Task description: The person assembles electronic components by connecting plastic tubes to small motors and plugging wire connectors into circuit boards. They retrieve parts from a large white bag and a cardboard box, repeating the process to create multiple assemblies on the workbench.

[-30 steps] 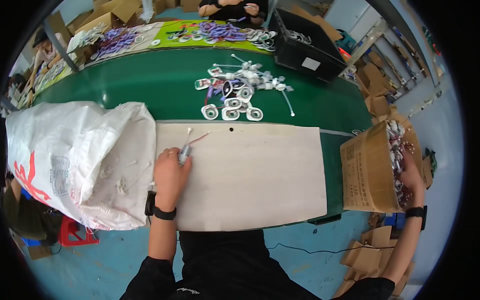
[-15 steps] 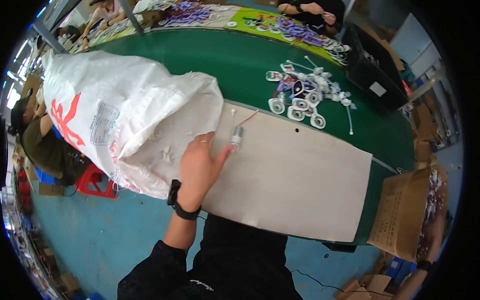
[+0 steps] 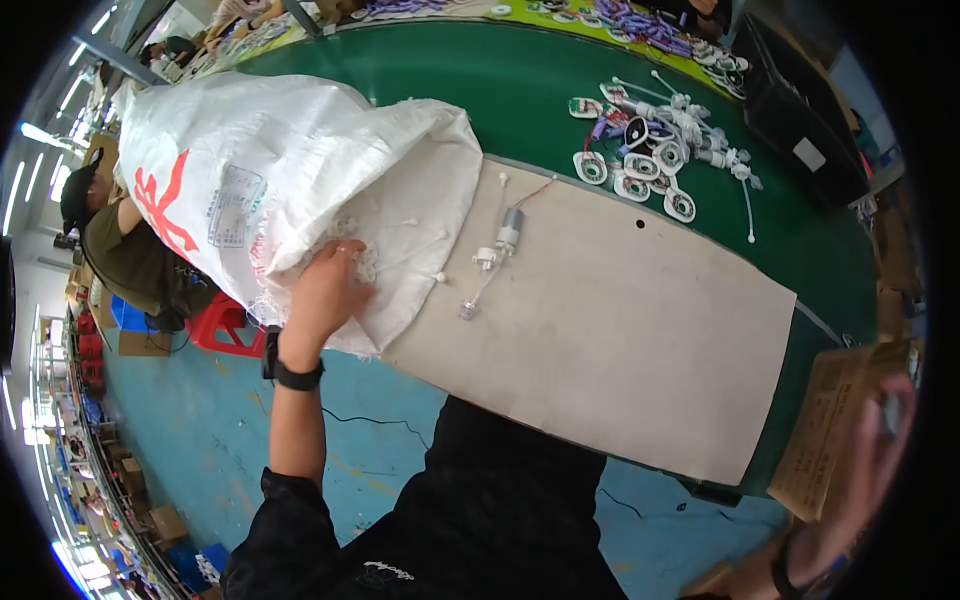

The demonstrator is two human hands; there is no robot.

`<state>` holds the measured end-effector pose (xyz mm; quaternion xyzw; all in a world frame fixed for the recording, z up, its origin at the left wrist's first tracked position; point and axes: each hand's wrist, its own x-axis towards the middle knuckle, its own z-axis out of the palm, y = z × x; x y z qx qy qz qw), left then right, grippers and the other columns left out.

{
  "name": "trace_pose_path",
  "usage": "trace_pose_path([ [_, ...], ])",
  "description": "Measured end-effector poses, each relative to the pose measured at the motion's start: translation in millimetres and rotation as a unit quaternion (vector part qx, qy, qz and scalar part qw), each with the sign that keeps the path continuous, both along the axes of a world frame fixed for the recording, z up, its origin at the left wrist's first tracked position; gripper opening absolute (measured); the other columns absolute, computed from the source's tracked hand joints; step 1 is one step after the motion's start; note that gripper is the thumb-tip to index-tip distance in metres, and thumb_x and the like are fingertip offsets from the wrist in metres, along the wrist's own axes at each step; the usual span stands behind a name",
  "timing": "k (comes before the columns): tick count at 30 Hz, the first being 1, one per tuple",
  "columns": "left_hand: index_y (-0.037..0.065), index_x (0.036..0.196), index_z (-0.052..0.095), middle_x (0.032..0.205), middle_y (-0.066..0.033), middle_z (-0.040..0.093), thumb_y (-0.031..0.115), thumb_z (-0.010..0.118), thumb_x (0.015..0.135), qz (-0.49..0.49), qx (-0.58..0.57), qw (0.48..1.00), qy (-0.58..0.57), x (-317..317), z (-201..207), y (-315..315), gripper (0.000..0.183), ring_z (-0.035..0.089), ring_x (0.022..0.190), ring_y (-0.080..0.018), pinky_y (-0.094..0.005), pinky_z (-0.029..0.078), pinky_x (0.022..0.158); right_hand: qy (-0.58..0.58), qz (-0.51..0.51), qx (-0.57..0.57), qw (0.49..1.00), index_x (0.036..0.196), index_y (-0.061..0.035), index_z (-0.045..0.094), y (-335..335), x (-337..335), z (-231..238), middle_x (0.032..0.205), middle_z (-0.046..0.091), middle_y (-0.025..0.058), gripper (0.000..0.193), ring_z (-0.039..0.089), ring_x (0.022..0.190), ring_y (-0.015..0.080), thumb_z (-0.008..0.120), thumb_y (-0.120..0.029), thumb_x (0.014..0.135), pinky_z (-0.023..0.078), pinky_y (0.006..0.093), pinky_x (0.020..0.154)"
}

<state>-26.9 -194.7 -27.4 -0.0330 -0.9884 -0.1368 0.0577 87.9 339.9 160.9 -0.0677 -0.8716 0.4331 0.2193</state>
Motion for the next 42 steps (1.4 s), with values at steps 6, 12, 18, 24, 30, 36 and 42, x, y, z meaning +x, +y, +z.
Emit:
trace_pose_path([
  [6, 0.002, 0.115, 0.066, 0.109, -0.0180, 0.072, 0.013, 0.081, 0.078, 0.051, 0.112, 0.992, -0.038, 5.1, -17.1, -27.0, 0.041, 0.069, 0.099, -0.0348, -0.0405, 0.054, 0.086, -0.004, 0.266, -0.309, 0.913, 0.131, -0.0032, 0.048, -106.8, -90.7, -96.4, 0.101, 0.051, 0.0033, 0.034, 0.051, 0.088, 0.0158, 0.056, -0.009, 0.099, 0.043, 0.0301, 0.077],
  [12, 0.000, 0.119, 0.066, 0.112, -0.0173, 0.072, 0.013, 0.076, 0.087, 0.074, 0.077, 0.983, 0.151, 14.6, 22.9, -7.3, 0.036, 0.070, 0.102, -0.0279, -0.0368, 0.053, 0.091, -0.044, 0.294, -0.369, 0.881, 0.125, -0.0036, 0.050, -142.3, -132.3, -149.4, 0.105, 0.056, 0.0061, 0.025, 0.058, 0.101, 0.0203, 0.056, -0.007, 0.101, 0.050, 0.0386, 0.088],
  [18, 0.004, 0.124, 0.064, 0.109, -0.0097, 0.069, 0.009, 0.073, 0.091, 0.013, 0.221, 0.948, 0.228, 0.3, 45.3, 46.7, 0.034, 0.064, 0.101, -0.0194, -0.0309, 0.052, 0.084, -0.093, 0.246, -0.469, 0.843, 0.124, -0.0034, 0.049, -112.7, -161.5, -213.3, 0.111, 0.058, 0.0075, 0.024, 0.059, 0.112, 0.0250, 0.057, -0.007, 0.101, 0.047, 0.0402, 0.104],
  [24, 0.006, 0.132, 0.060, 0.119, -0.0086, 0.060, 0.005, 0.063, 0.099, -0.060, 0.540, 0.821, 0.174, -30.7, 22.7, 144.4, 0.033, 0.062, 0.100, -0.0156, -0.0269, 0.052, 0.081, -0.023, 0.301, -0.533, 0.790, 0.136, -0.0036, 0.045, -113.2, -141.7, -210.5, 0.126, 0.055, 0.0109, 0.038, 0.055, 0.126, 0.0307, 0.058, -0.004, 0.100, 0.041, 0.0452, 0.113],
  [30, 0.009, 0.138, 0.058, 0.103, -0.0002, 0.059, 0.014, 0.057, 0.105, -0.178, 0.727, 0.663, 0.008, -63.3, 23.6, 247.2, 0.034, 0.059, 0.088, -0.0074, -0.0250, 0.051, 0.075, 0.030, 0.221, -0.506, 0.833, 0.139, -0.0031, 0.044, -64.9, -141.2, -215.1, 0.140, 0.053, 0.0165, 0.046, 0.051, 0.135, 0.0330, 0.063, -0.005, 0.098, 0.047, 0.0454, 0.109],
  [36, 0.008, 0.140, 0.056, 0.098, 0.0010, 0.061, 0.026, 0.057, 0.106, -0.044, 0.804, 0.549, -0.224, -84.0, -25.9, 221.3, 0.039, 0.060, 0.082, -0.0074, -0.0267, 0.055, 0.076, 0.045, 0.198, -0.569, 0.797, 0.140, -0.0043, 0.044, -112.9, -164.2, -226.6, 0.123, 0.061, 0.0149, 0.045, 0.062, 0.119, 0.0302, 0.060, 0.000, 0.098, 0.054, 0.0381, 0.100],
  [42, 0.008, 0.139, 0.057, 0.111, -0.0028, 0.066, 0.020, 0.057, 0.105, -0.069, 0.823, 0.485, -0.289, -88.2, -33.9, 231.4, 0.036, 0.063, 0.085, -0.0122, -0.0309, 0.057, 0.078, 0.015, 0.225, -0.570, 0.790, 0.139, -0.0038, 0.042, -108.4, -159.0, -219.4, 0.129, 0.059, 0.0168, 0.042, 0.058, 0.127, 0.0386, 0.057, -0.001, 0.100, 0.050, 0.0463, 0.108],
])
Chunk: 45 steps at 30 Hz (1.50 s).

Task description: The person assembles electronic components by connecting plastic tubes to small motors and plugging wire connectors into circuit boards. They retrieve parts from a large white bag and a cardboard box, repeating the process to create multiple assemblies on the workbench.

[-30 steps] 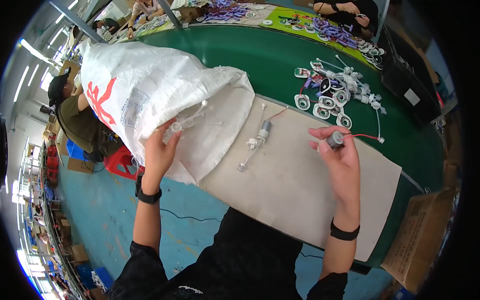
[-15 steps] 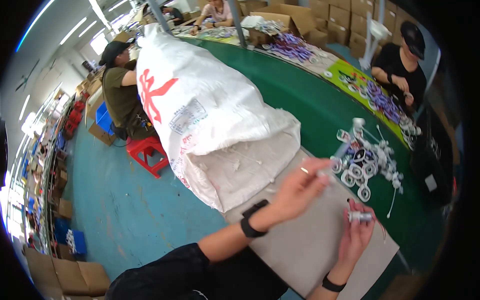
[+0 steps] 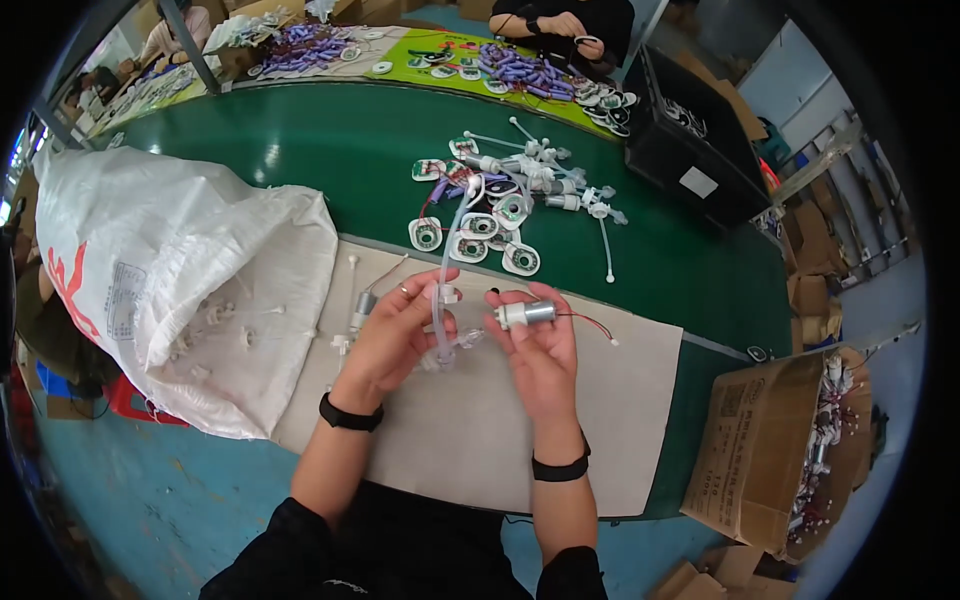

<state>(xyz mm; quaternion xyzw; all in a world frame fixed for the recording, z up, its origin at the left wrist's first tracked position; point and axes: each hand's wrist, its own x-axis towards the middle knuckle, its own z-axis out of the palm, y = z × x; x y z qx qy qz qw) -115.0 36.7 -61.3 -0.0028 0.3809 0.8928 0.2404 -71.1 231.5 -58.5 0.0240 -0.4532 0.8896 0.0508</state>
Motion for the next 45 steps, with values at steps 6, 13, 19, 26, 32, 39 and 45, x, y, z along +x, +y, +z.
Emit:
trace_pose_path([
  [6, 0.008, 0.137, 0.059, 0.111, -0.0024, 0.067, 0.012, 0.066, 0.099, 0.014, -0.092, 0.996, -0.002, 10.0, 5.3, -2.0, 0.038, 0.064, 0.087, -0.0097, -0.0278, 0.056, 0.078, -0.018, 0.047, -0.013, 0.999, 0.133, -0.0045, 0.047, -1.6, 3.2, -10.2, 0.128, 0.060, 0.0157, 0.034, 0.060, 0.124, 0.0366, 0.058, -0.010, 0.102, 0.051, 0.0467, 0.107],
  [13, 0.003, 0.131, 0.064, 0.105, -0.0030, 0.072, 0.005, 0.075, 0.091, -0.003, -0.241, 0.957, 0.162, 20.8, 2.0, 0.0, 0.041, 0.066, 0.088, -0.0065, -0.0218, 0.054, 0.074, -0.033, -0.004, -0.015, 0.999, 0.125, -0.0042, 0.051, -5.6, 1.3, -13.1, 0.120, 0.064, 0.0127, 0.027, 0.066, 0.114, 0.0327, 0.059, -0.018, 0.103, 0.053, 0.0463, 0.103],
  [19, 0.000, 0.130, 0.060, 0.113, -0.0095, 0.069, 0.008, 0.073, 0.093, 0.062, -0.362, 0.910, 0.192, 21.4, 13.0, -2.5, 0.040, 0.071, 0.091, -0.0158, -0.0243, 0.058, 0.071, -0.050, 0.009, 0.016, 0.999, 0.123, -0.0043, 0.051, -7.7, -0.2, -11.3, 0.116, 0.064, 0.0129, 0.027, 0.064, 0.116, 0.0357, 0.058, -0.020, 0.103, 0.052, 0.0473, 0.103],
  [26, 0.004, 0.140, 0.047, 0.124, -0.0115, 0.060, 0.029, 0.051, 0.107, 0.092, 0.031, 0.995, -0.010, 11.2, 15.1, -15.3, 0.042, 0.073, 0.091, -0.0237, -0.0419, 0.065, 0.080, -0.058, 0.084, 0.000, 0.995, 0.123, -0.0044, 0.050, -14.1, 5.6, -10.1, 0.113, 0.064, 0.0128, 0.027, 0.058, 0.125, 0.0379, 0.058, -0.021, 0.103, 0.046, 0.0498, 0.108],
  [32, 0.007, 0.135, 0.055, 0.112, -0.0091, 0.070, 0.017, 0.061, 0.102, 0.005, -0.169, 0.983, 0.078, 18.1, 13.9, -15.2, 0.035, 0.068, 0.078, -0.0118, -0.0236, 0.054, 0.060, 0.006, 0.053, -0.044, 0.998, 0.125, -0.0042, 0.048, -11.3, 7.4, -9.7, 0.123, 0.062, 0.0164, 0.026, 0.056, 0.129, 0.0379, 0.057, -0.015, 0.103, 0.048, 0.0479, 0.108],
  [39, 0.004, 0.131, 0.059, 0.114, -0.0022, 0.069, 0.006, 0.070, 0.095, -0.028, -0.180, 0.977, 0.111, 23.6, 2.1, 0.6, 0.038, 0.058, 0.076, -0.0011, -0.0177, 0.048, 0.064, -0.016, 0.014, -0.074, 0.997, 0.131, -0.0034, 0.047, -2.1, 2.8, -4.6, 0.130, 0.060, 0.0188, 0.029, 0.059, 0.126, 0.0371, 0.054, -0.011, 0.104, 0.054, 0.0421, 0.105],
  [45, 0.003, 0.126, 0.059, 0.112, -0.0015, 0.068, -0.006, 0.072, 0.088, -0.032, -0.173, 0.980, 0.088, 20.1, 9.4, -1.8, 0.041, 0.061, 0.082, -0.0016, -0.0168, 0.049, 0.068, -0.006, 0.015, -0.033, 0.999, 0.127, -0.0033, 0.049, -6.8, 2.8, -8.2, 0.126, 0.062, 0.0177, 0.028, 0.061, 0.124, 0.0377, 0.057, -0.015, 0.103, 0.054, 0.0436, 0.104],
])
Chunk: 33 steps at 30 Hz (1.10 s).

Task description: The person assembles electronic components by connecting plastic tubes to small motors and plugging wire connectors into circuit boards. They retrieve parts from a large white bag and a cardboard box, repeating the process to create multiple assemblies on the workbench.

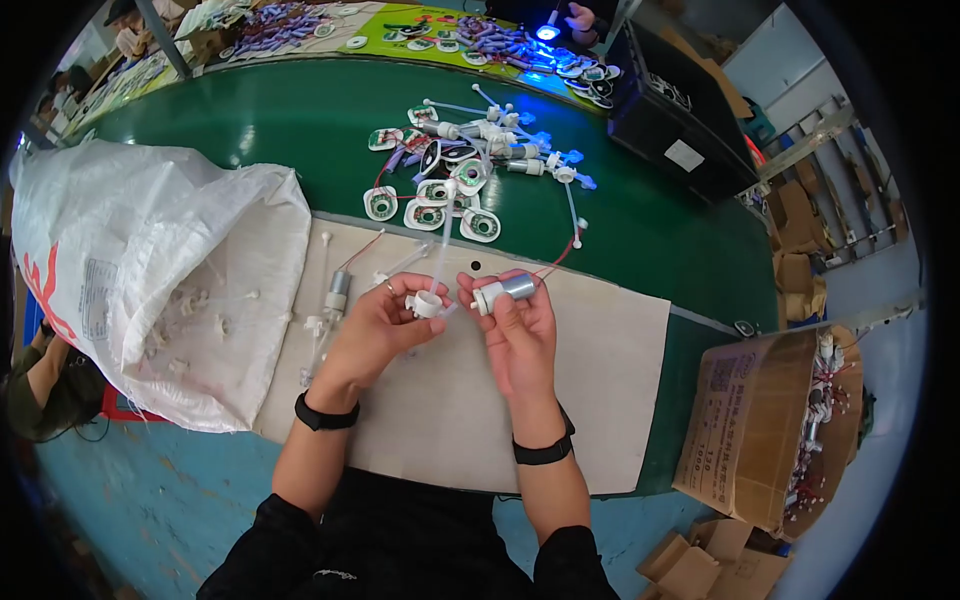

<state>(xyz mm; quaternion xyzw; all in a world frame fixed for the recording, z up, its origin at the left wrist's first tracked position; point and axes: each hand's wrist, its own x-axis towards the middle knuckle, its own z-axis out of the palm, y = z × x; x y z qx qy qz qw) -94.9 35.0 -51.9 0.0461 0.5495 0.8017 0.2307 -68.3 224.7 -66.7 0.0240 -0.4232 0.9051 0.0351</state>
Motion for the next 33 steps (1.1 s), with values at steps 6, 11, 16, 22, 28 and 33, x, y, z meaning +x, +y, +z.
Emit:
trace_pose_path([
  [6, 0.003, 0.123, 0.057, 0.112, -0.0031, 0.068, -0.007, 0.072, 0.087, -0.010, 0.024, 1.000, -0.005, 0.6, -5.7, 3.6, 0.040, 0.063, 0.087, -0.0037, -0.0187, 0.051, 0.072, -0.036, -0.008, 0.000, 0.999, 0.121, -0.0045, 0.052, -3.3, 3.4, -5.6, 0.123, 0.064, 0.0159, 0.024, 0.065, 0.118, 0.0373, 0.060, -0.018, 0.103, 0.056, 0.0446, 0.099],
  [11, 0.002, 0.123, 0.054, 0.119, -0.0064, 0.066, -0.008, 0.069, 0.089, -0.010, 0.032, 0.996, 0.078, 1.7, -15.7, 7.9, 0.038, 0.063, 0.102, -0.0105, -0.0254, 0.054, 0.086, -0.045, -0.028, 0.026, 0.998, 0.115, -0.0048, 0.052, -5.0, 2.9, -8.3, 0.115, 0.067, 0.0161, 0.022, 0.069, 0.110, 0.0338, 0.062, -0.019, 0.102, 0.060, 0.0410, 0.091],
  [16, 0.002, 0.122, 0.053, 0.122, -0.0066, 0.065, -0.008, 0.068, 0.090, -0.025, 0.014, 0.999, 0.033, 1.8, -11.2, 5.3, 0.037, 0.063, 0.104, -0.0110, -0.0259, 0.055, 0.085, -0.049, -0.029, 0.034, 0.998, 0.112, -0.0044, 0.051, -6.3, 3.0, -7.8, 0.111, 0.068, 0.0164, 0.023, 0.070, 0.106, 0.0314, 0.065, -0.019, 0.100, 0.060, 0.0384, 0.089],
  [22, 0.002, 0.122, 0.052, 0.122, -0.0063, 0.065, -0.008, 0.067, 0.091, -0.030, 0.019, 0.999, 0.041, 1.5, -13.5, 5.3, 0.036, 0.062, 0.104, -0.0108, -0.0248, 0.054, 0.084, -0.048, -0.022, 0.047, 0.998, 0.108, -0.0047, 0.050, -7.7, 3.0, -3.1, 0.109, 0.068, 0.0163, 0.024, 0.071, 0.102, 0.0280, 0.067, -0.019, 0.099, 0.060, 0.0370, 0.088],
  [28, 0.003, 0.122, 0.052, 0.118, -0.0049, 0.064, -0.007, 0.067, 0.092, -0.016, -0.014, 0.997, 0.072, 3.9, -17.2, 9.3, 0.035, 0.061, 0.105, -0.0108, -0.0246, 0.052, 0.085, -0.052, -0.032, 0.080, 0.995, 0.106, -0.0059, 0.047, -10.5, 2.8, 0.2, 0.109, 0.069, 0.0163, 0.026, 0.070, 0.098, 0.0263, 0.069, -0.016, 0.097, 0.057, 0.0381, 0.089],
  [33, 0.003, 0.122, 0.053, 0.115, -0.0042, 0.063, -0.005, 0.068, 0.093, -0.007, -0.036, 0.994, 0.100, 3.0, -17.5, 7.2, 0.034, 0.060, 0.103, -0.0104, -0.0250, 0.053, 0.084, -0.055, -0.020, 0.087, 0.995, 0.107, -0.0066, 0.047, -7.4, 3.2, -5.1, 0.110, 0.069, 0.0164, 0.027, 0.069, 0.101, 0.0262, 0.070, -0.015, 0.096, 0.055, 0.0391, 0.091],
])
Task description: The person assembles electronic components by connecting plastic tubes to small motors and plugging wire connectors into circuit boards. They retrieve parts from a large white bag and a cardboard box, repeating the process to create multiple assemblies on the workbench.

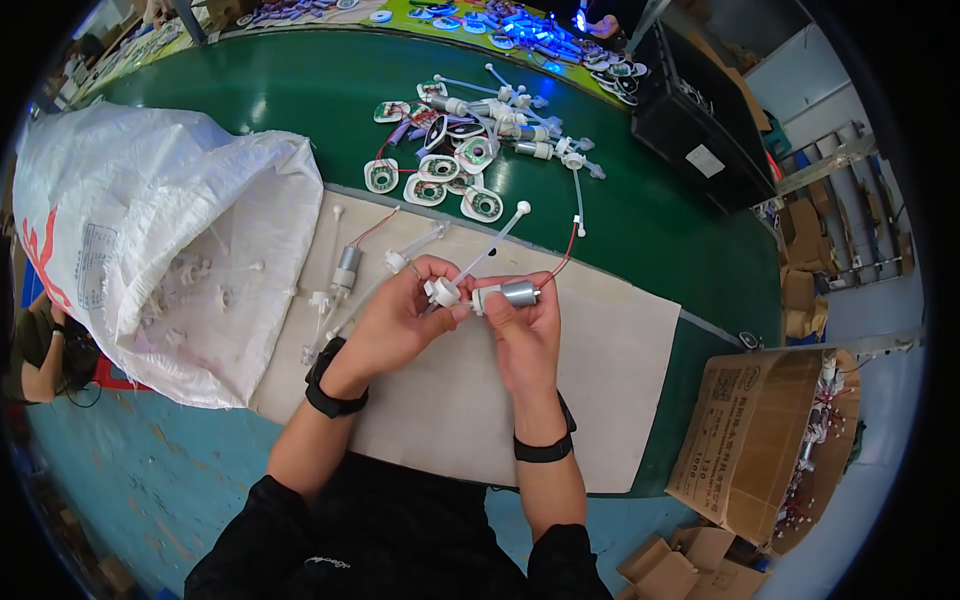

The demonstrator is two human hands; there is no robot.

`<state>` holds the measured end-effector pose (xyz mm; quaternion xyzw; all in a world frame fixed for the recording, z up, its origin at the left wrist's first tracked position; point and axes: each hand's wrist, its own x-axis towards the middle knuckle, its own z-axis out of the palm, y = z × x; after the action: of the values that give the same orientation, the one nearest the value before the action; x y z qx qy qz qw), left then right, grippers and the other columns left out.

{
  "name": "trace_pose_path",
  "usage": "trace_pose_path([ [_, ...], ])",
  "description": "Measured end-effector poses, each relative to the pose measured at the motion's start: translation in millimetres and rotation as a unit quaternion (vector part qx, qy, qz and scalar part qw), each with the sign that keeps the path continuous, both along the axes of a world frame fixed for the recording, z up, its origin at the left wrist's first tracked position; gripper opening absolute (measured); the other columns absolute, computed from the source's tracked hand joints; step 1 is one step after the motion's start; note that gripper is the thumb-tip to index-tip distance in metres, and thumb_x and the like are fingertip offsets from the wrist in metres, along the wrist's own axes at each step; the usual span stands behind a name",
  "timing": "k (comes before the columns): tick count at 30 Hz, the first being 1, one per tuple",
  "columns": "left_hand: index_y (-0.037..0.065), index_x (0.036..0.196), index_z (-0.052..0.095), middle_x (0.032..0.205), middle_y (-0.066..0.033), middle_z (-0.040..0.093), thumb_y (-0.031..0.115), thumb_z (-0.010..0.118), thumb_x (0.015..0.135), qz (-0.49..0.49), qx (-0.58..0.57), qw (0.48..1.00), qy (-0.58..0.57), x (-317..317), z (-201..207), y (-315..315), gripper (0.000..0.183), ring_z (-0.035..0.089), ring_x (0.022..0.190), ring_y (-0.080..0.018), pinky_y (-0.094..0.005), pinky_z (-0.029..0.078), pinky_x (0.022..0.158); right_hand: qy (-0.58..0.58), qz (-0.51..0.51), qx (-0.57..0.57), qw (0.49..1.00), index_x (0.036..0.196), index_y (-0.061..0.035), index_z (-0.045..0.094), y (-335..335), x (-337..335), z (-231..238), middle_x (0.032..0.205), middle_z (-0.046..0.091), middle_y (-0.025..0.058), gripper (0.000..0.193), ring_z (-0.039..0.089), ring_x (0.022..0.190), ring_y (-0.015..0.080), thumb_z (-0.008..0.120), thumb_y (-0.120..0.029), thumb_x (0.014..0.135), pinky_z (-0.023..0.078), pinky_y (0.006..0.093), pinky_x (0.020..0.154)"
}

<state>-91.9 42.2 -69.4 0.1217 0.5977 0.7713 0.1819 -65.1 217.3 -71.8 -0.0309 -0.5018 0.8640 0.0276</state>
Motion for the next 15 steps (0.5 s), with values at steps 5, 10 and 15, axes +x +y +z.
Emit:
trace_pose_path([
  [5, 0.004, 0.120, 0.054, 0.110, -0.0024, 0.063, -0.001, 0.072, 0.091, -0.016, -0.080, 0.996, -0.020, -1.3, 2.8, -0.6, 0.034, 0.060, 0.098, -0.0096, -0.0256, 0.053, 0.082, 0.028, 0.016, 0.020, 0.999, 0.106, -0.0075, 0.047, -2.6, 2.5, -0.2, 0.111, 0.068, 0.0160, 0.026, 0.068, 0.103, 0.0259, 0.070, -0.014, 0.096, 0.053, 0.0387, 0.093],
  [10, 0.003, 0.120, 0.054, 0.104, -0.0016, 0.064, 0.000, 0.073, 0.091, -0.003, -0.067, 0.997, 0.039, 0.0, 4.3, 3.4, 0.035, 0.060, 0.094, -0.0088, -0.0251, 0.052, 0.083, 0.009, 0.051, -0.038, 0.998, 0.109, -0.0072, 0.050, 8.7, -2.7, 2.1, 0.113, 0.068, 0.0165, 0.021, 0.068, 0.104, 0.0264, 0.066, -0.014, 0.098, 0.055, 0.0389, 0.092],
  [15, 0.002, 0.120, 0.055, 0.105, -0.0023, 0.064, 0.000, 0.074, 0.090, -0.021, 0.048, 0.999, 0.006, -1.1, 3.2, 0.0, 0.036, 0.062, 0.096, -0.0088, -0.0239, 0.051, 0.086, 0.012, 0.052, -0.071, 0.996, 0.113, -0.0066, 0.052, 11.2, -0.3, 0.9, 0.115, 0.068, 0.0178, 0.019, 0.068, 0.104, 0.0279, 0.063, -0.015, 0.100, 0.057, 0.0398, 0.092],
])
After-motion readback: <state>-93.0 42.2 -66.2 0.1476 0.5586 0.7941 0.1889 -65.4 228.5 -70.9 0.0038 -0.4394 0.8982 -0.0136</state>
